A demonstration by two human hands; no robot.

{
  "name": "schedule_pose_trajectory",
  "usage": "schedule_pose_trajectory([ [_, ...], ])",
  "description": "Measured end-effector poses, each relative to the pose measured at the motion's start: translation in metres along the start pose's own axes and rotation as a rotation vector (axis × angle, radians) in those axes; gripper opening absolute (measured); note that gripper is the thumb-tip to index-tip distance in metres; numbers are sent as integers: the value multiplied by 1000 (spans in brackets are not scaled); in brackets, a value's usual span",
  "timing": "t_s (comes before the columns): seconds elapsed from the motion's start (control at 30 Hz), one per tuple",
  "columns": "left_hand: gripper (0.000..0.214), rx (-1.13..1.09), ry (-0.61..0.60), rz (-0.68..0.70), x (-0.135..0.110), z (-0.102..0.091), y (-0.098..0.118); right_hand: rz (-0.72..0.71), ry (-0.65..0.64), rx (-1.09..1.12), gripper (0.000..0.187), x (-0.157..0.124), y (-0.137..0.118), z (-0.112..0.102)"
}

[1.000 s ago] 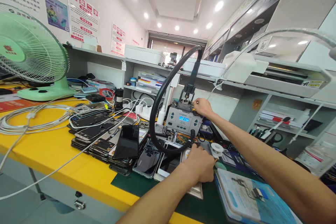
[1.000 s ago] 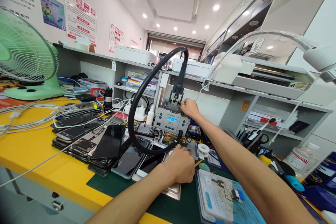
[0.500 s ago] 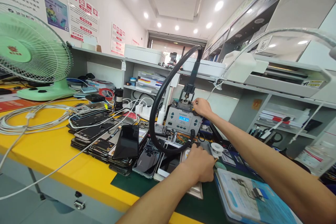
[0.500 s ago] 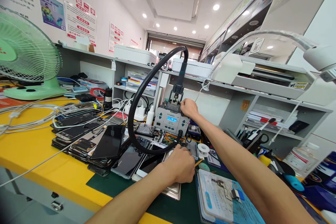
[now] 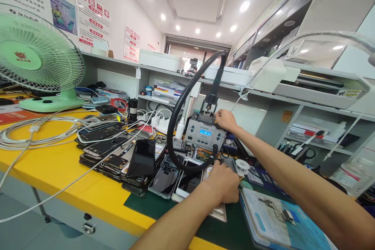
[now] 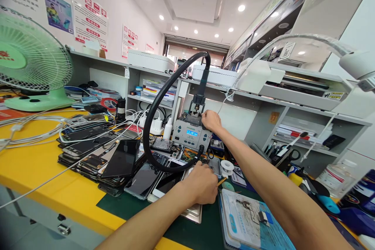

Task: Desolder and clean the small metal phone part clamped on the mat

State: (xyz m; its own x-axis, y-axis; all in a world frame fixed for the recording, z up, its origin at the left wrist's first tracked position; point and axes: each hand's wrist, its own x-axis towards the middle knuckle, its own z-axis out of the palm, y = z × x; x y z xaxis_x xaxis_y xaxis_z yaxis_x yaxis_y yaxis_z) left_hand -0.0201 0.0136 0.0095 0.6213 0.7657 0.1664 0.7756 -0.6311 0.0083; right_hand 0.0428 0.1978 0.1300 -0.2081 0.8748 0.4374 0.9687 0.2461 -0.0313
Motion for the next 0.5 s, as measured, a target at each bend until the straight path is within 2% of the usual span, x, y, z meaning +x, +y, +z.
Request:
schedule_pose_trajectory([
  [0.5,38,28,-58,2,-2,-10,2,4,-11,37,33,0,3,0],
])
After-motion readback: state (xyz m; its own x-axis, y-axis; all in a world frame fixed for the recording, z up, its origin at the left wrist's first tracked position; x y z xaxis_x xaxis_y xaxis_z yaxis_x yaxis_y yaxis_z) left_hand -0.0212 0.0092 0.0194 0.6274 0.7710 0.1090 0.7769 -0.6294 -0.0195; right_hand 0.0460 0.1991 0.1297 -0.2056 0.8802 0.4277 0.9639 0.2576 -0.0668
